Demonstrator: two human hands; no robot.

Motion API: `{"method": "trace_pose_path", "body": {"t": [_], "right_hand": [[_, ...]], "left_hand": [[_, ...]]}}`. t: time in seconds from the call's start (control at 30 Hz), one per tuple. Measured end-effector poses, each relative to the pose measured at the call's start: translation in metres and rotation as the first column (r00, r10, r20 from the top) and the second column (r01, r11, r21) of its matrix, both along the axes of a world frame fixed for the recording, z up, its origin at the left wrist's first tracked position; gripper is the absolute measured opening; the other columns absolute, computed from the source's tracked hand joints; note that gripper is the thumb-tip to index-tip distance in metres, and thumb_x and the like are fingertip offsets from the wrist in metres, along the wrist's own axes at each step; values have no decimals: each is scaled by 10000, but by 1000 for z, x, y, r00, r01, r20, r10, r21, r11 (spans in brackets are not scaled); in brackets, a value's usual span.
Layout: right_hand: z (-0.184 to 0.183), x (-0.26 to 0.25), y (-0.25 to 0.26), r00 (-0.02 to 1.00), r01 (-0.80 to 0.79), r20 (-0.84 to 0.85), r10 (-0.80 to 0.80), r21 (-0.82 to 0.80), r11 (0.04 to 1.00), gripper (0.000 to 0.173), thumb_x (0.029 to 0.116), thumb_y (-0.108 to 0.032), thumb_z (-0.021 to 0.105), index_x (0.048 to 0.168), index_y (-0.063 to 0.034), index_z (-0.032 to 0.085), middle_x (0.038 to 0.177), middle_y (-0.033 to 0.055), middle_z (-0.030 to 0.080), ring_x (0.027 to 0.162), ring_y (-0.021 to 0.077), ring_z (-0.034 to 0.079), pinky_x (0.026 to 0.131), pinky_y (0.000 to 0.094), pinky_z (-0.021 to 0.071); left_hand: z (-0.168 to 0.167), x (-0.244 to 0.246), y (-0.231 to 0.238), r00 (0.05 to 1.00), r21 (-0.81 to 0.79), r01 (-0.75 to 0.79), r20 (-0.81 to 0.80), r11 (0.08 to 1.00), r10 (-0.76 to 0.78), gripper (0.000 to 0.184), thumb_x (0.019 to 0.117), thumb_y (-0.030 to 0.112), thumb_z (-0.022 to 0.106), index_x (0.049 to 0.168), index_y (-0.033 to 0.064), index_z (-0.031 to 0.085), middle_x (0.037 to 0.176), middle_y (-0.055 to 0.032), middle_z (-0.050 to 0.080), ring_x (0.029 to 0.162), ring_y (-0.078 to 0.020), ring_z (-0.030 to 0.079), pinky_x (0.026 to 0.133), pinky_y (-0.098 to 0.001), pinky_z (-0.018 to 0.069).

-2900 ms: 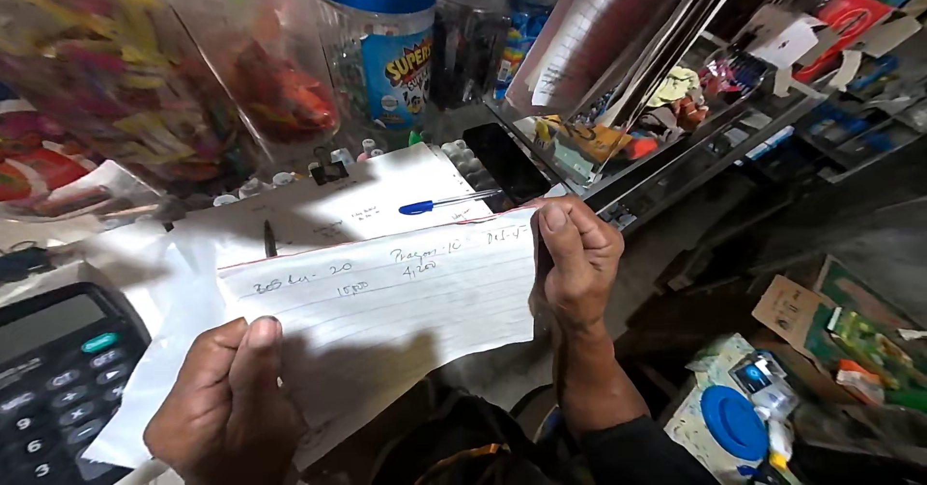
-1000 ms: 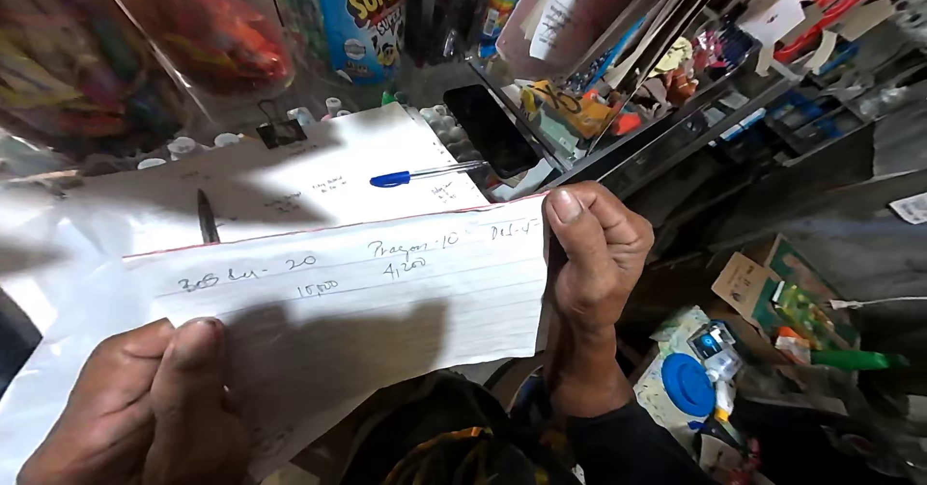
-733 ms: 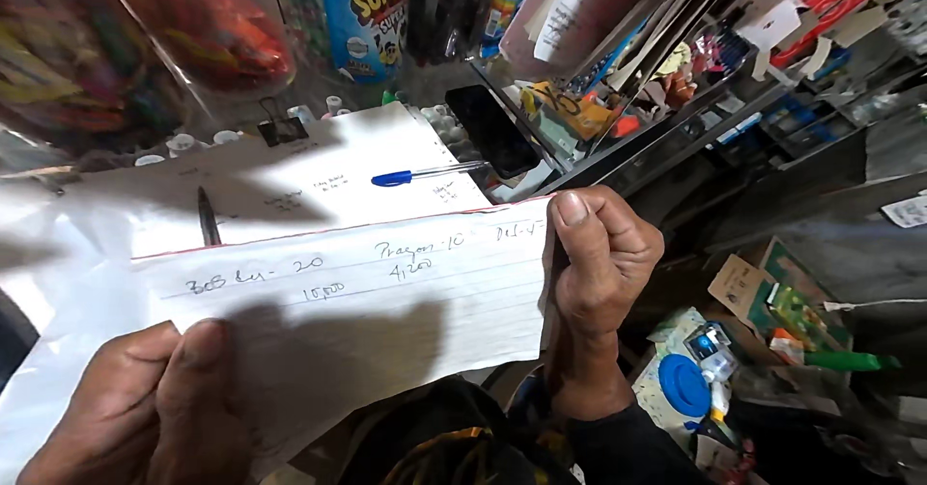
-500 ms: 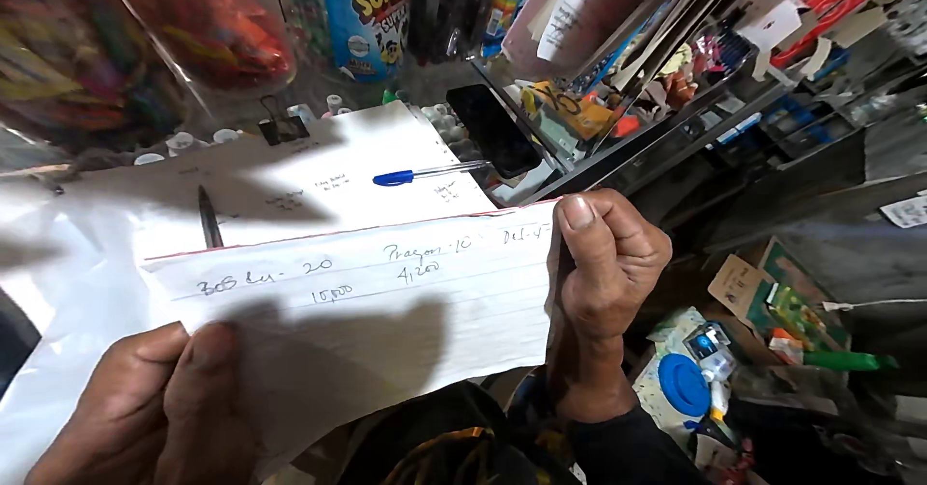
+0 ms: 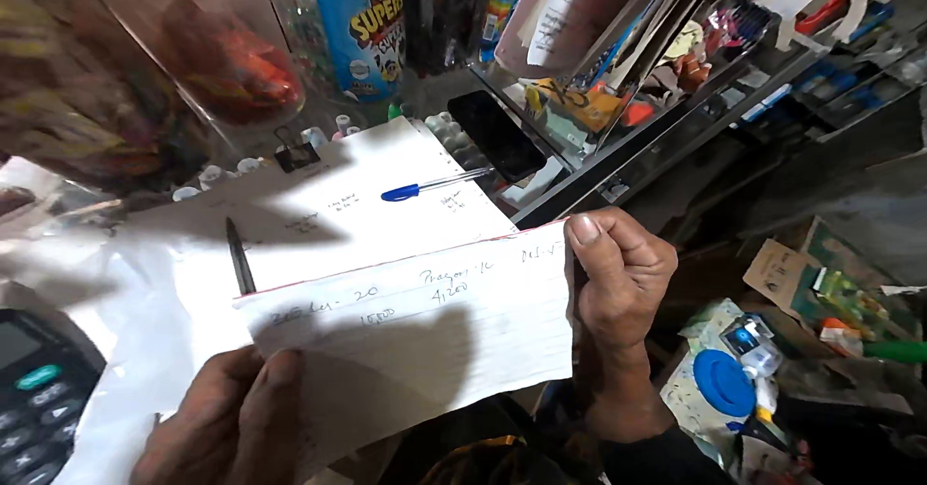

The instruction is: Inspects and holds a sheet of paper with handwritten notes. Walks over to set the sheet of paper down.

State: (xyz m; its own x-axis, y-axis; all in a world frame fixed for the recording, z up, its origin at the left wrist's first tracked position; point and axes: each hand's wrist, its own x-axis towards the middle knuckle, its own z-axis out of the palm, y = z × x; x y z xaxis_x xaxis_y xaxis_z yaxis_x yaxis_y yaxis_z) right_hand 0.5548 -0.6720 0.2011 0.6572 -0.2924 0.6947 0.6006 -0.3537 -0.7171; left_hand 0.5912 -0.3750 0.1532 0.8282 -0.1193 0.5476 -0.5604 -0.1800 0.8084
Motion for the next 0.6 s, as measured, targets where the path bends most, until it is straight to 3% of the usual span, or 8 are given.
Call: {"method": "trace_pose_path", "body": {"t": [0.37, 0.5, 0.6], "right_hand": [[-17, 2, -6, 998, -22, -54, 25, 46, 999, 209, 1039, -87, 543, 912, -75, 708, 727, -65, 661, 630, -7, 620, 597, 174, 557], [-20, -13, -1, 996, -44, -82, 46, 25, 999, 223, 1076, -220, 530, 1083, -90, 711, 848, -69, 695, 724, -1, 646, 665, 188, 568], [-25, -26, 0, 992, -68, -104, 66, -9, 998, 310, 1065, -336, 554, 1211, -107, 703, 997, -56, 728, 827, 14, 667, 730, 204, 576]], "left_hand": [[-2, 5, -2, 999, 88, -23, 36, 996, 20, 250, 1080, 216, 514, 965, 20, 620, 768, 101, 629, 680, 111, 570, 624, -91, 494], [-3, 7, -4, 999, 7, 18, 43, 1000, -18, 168, 1068, 211, 532, 959, 118, 621, 769, 164, 620, 677, 119, 568, 621, -81, 489], [-1, 4, -3, 999, 50, -15, 42, 999, 13, 263, 1070, 262, 527, 884, 95, 605, 692, 121, 535, 596, 105, 485, 549, -88, 421]]}}
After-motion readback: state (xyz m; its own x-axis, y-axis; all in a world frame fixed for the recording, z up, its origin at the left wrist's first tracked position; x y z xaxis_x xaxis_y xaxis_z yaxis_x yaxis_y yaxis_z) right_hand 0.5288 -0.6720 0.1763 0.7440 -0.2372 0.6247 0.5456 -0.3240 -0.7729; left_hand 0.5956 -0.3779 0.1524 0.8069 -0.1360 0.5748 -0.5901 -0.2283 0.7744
